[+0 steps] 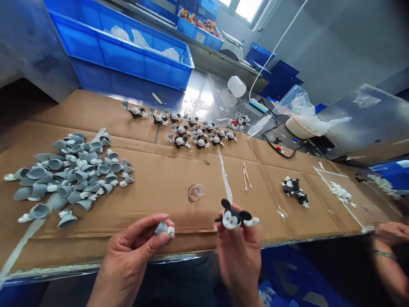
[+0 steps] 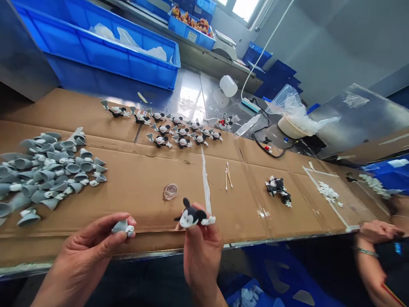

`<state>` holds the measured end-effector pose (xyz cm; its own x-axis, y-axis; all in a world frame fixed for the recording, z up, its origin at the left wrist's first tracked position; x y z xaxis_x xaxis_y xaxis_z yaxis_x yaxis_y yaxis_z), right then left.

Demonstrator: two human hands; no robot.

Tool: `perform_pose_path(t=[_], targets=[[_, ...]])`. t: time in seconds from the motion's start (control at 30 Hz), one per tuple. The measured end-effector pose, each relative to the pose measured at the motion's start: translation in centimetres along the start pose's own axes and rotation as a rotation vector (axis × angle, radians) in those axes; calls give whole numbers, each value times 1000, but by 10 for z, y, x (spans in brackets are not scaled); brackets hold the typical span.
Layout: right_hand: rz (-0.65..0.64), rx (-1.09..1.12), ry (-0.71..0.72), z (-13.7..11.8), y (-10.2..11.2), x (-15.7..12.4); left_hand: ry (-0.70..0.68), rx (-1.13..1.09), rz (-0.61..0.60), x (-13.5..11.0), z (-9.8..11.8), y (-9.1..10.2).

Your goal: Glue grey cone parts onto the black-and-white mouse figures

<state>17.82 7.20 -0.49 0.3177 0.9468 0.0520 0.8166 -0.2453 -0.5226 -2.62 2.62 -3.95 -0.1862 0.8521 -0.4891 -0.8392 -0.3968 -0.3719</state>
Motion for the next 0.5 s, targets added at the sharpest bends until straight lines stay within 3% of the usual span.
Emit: perform_pose_path(t=[0.17, 0.5], targets=[[-177, 13, -82, 20, -13, -32, -4, -31, 22, -5, 3, -2], [-341, -13, 1, 34, -19, -23, -68, -47, 75, -4, 1, -4]])
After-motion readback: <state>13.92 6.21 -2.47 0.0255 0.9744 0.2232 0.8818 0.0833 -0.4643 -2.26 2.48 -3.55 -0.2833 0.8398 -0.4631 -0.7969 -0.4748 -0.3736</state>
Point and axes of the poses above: each hand's wrist, its own x-axis towards the middle knuckle, its own y-axis out of the back of the hand, z = x × y, the point moved 7 cm from there along x, towards the middle knuckle, and after that the axes turned 11 degrees about x, right-handed, at the moved point
